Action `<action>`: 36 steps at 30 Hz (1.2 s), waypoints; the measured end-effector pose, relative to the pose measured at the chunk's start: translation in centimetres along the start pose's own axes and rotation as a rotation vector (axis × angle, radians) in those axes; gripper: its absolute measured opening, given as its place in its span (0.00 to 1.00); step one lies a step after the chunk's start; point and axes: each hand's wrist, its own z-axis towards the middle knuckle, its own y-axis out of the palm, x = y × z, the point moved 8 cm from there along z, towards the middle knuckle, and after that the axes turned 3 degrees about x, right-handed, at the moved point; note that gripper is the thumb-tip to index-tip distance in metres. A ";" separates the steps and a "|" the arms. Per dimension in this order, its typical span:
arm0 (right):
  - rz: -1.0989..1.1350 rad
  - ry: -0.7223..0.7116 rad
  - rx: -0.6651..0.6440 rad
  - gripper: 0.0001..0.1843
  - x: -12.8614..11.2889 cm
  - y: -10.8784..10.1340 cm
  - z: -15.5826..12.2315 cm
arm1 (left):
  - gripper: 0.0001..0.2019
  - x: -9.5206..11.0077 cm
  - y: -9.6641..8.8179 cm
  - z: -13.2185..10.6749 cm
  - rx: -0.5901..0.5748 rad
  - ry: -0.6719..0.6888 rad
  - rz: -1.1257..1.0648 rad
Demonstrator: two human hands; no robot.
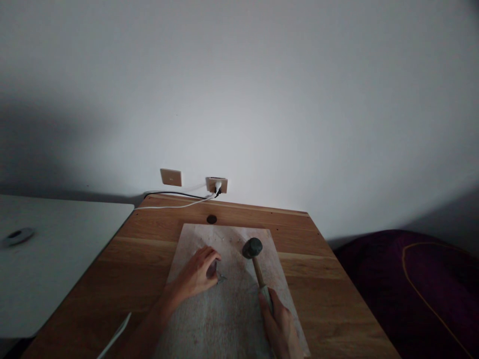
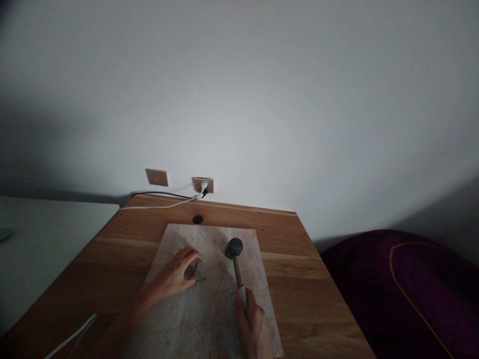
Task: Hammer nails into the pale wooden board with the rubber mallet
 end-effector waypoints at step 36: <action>0.030 -0.015 0.029 0.40 -0.4 -0.3 -0.1 | 0.07 -1.1 0.1 0.0 0.068 -0.043 -0.082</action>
